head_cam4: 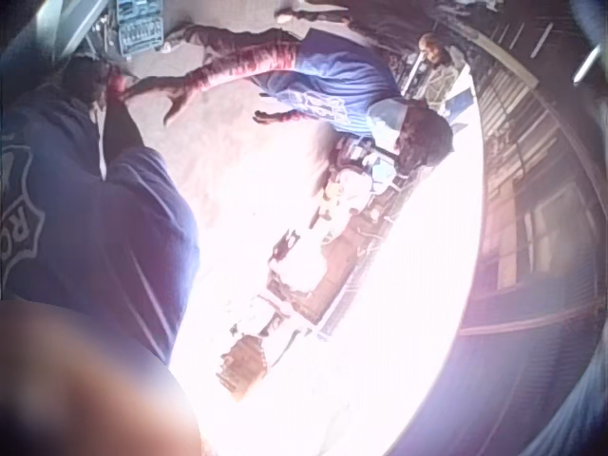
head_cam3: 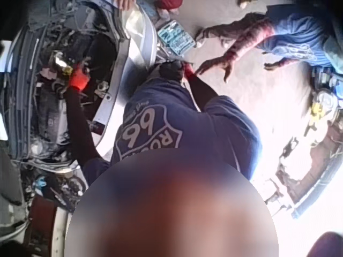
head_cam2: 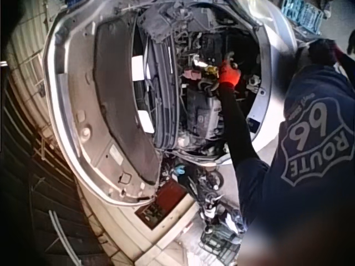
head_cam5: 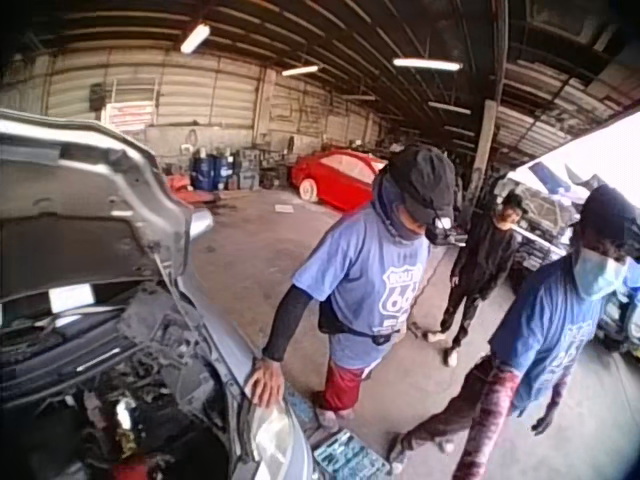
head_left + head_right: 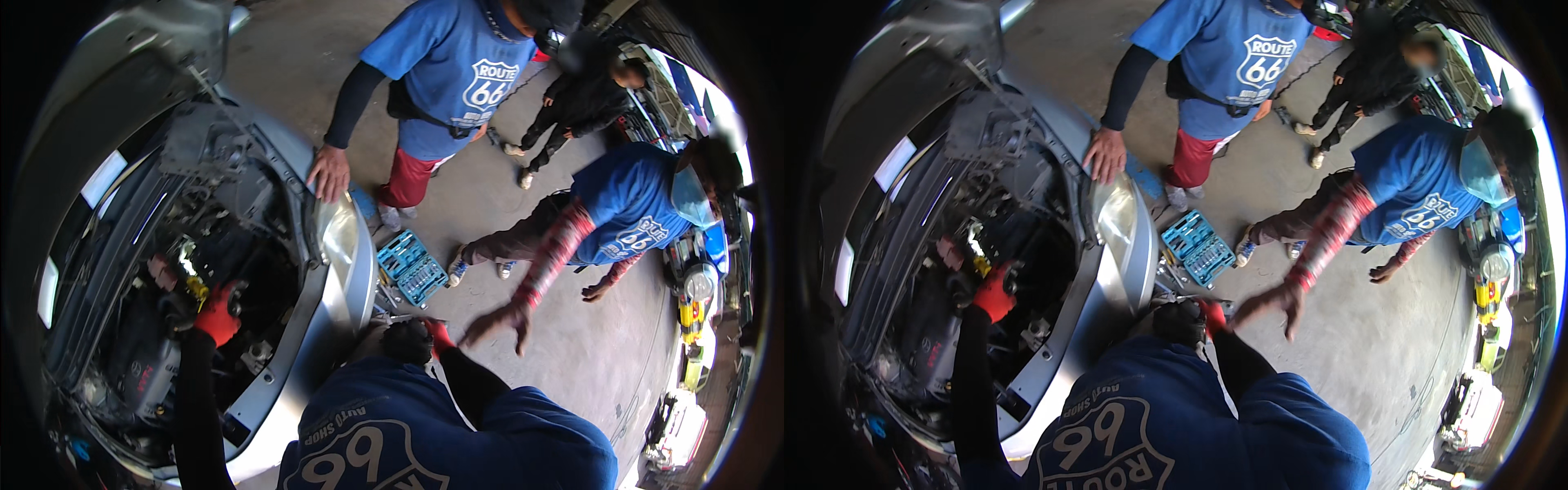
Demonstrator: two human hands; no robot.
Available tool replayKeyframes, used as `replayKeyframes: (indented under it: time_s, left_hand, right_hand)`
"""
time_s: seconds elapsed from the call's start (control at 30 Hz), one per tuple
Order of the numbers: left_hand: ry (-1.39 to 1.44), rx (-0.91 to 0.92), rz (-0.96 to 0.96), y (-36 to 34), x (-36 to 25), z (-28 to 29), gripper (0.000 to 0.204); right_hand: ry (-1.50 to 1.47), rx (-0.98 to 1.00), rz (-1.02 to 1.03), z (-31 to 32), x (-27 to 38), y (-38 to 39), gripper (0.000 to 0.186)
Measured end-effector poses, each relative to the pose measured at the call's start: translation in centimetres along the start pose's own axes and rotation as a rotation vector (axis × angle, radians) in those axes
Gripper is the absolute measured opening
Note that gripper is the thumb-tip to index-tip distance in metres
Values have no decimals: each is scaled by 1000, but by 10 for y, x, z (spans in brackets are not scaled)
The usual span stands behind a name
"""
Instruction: The person works under the open hood of a silver car in a service bay, using a socket wrench and other hand tools to remove and reinstall a black plastic engine cover. They also handle a yellow hose and a white rectangular filter-like part, placing the cover back into position while other people stand nearby.
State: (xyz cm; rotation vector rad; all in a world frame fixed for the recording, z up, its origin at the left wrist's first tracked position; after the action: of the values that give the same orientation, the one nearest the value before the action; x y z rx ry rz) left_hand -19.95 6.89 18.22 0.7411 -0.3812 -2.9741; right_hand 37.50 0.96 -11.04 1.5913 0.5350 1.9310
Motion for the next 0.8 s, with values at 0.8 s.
replayKeyframes:
  time_s: [0.8]
  left_hand:
    - [-479,-100,-63,-9,-10,-4,59]
  right_hand:
    - [380,-6,-68,28,-44,107,60]
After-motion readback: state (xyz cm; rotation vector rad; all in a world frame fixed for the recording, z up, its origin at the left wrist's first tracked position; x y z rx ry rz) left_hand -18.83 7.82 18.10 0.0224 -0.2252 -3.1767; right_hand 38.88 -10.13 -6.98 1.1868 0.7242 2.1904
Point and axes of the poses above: each hand's wrist, its own y-axis away from the middle knuckle, its own z-axis out of the back of the hand, x = y × z, the point moved 7 cm from there along -y, towards the middle knuckle, and after that the axes turned 5 degrees about -x, right-handed, at the moved point
